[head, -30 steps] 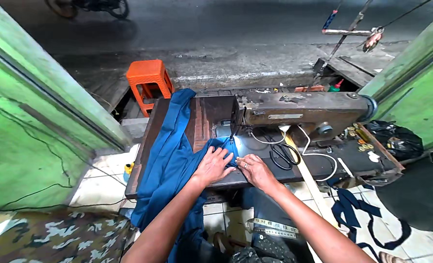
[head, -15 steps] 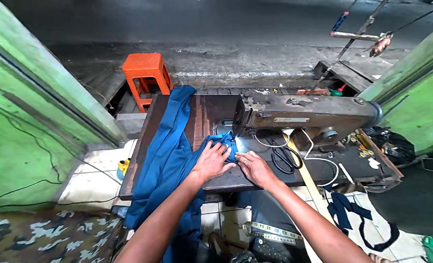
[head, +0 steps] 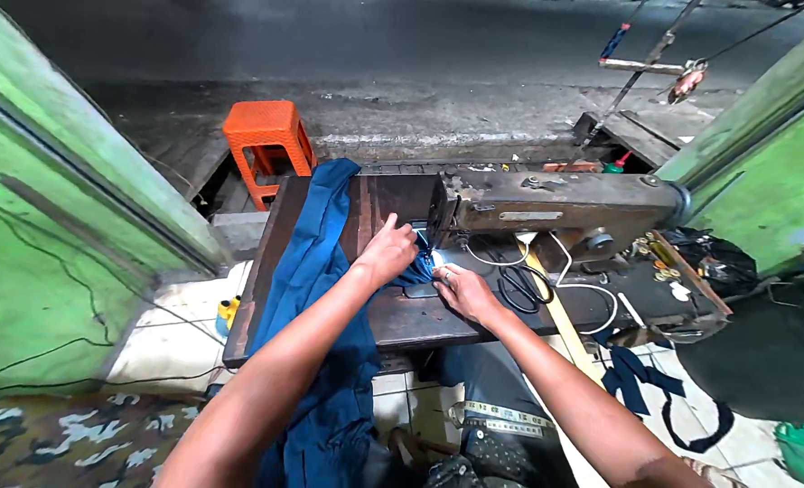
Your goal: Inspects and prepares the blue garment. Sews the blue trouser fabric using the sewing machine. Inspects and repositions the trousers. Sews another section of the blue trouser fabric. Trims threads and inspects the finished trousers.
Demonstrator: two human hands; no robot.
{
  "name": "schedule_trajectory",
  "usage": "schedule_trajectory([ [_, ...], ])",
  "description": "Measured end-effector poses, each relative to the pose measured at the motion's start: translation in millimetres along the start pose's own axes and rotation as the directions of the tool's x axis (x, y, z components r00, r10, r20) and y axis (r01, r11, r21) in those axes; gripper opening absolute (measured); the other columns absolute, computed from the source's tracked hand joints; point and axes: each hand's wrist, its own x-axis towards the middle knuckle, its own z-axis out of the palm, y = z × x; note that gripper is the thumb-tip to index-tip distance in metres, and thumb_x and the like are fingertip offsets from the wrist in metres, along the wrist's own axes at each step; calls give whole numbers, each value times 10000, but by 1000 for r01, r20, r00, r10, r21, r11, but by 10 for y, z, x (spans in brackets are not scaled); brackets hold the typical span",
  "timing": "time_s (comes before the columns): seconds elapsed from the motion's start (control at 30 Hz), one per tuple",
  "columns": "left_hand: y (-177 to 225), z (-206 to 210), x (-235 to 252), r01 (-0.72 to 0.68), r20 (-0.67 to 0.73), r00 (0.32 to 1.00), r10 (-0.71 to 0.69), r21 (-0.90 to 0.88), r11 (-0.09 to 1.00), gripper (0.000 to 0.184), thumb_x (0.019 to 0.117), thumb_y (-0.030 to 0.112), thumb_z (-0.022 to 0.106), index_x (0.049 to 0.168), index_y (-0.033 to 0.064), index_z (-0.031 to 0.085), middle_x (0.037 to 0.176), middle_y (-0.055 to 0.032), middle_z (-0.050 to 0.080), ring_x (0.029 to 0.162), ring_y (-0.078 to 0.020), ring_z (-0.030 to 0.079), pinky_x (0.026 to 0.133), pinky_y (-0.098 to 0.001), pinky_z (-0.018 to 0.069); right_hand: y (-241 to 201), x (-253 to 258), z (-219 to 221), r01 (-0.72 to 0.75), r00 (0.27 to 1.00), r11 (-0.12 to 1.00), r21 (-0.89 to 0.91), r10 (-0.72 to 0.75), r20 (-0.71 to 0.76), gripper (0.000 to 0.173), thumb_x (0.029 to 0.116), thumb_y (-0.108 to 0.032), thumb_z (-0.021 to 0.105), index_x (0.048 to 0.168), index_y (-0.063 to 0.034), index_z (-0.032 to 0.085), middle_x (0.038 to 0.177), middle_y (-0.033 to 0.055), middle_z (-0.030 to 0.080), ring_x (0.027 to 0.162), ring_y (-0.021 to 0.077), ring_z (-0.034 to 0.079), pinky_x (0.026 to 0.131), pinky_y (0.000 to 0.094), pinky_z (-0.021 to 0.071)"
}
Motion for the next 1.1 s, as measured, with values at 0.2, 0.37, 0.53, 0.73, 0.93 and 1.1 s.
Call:
schedule_trajectory([
  [0.2,572,-61,-228,-152,111,975,193,-298,942,229,1022,227,588,1093,79,748,1181,-137,696,1292,-320,572,1238,-595,215,-18,-67,27,0,1000,1000,15,0,-20,349,1061,-232,487,1323,-103,680,1355,101,663,1231,282,644,1049,483,503],
  [0.37,744,172,-306,-156,26,982,189,-460,874,299,1056,223,530,1013,-1,723,1008,-171,708,1077,-320,671,1165,-476,371,-100,-402,175,107,981,988,-107,-123,-149,336,1023,-113,482,1246,-110,733,1366,50,673,1185,309,646,1022,473,497],
  [0.53,782,167,-368,-11,49,998,36,-435,901,352,1039,300,573,1201,9,688,1199,-195,661,1205,-356,609,1109,-490,429,-88,-544,307,126,951,989,-83,-144,-274,290,1031,-158,508,1136,-101,773,1290,54,713,1177,295,656,1015,462,504],
  [0.73,826,251,-369,168,137,982,-132,-299,939,651,1036,501,495,1473,19,516,1575,-146,467,1431,-356,442,1158,-529,336,-29,-527,371,163,924,983,-85,-182,-337,275,1032,-196,537,1130,-115,781,1285,47,716,1135,281,673,982,450,522],
  [0.93,851,364,-397,189,140,978,-154,-292,937,700,1041,571,412,1480,35,512,1559,-140,488,1439,-363,431,1175,-561,292,-22,-528,394,187,901,977,-106,-214,-378,262,1016,-167,551,1102,-110,792,1252,43,737,1113,278,692,963,446,531],
  [1.1,837,422,-419,185,114,981,-157,-300,936,688,1040,591,395,1532,117,472,1568,-110,484,1436,-352,435,1168,-554,308,-5,-536,400,192,900,974,-122,-224,-374,262,1013,-165,554,1105,-118,795,1249,25,740,1111,264,693,959,438,531],
])
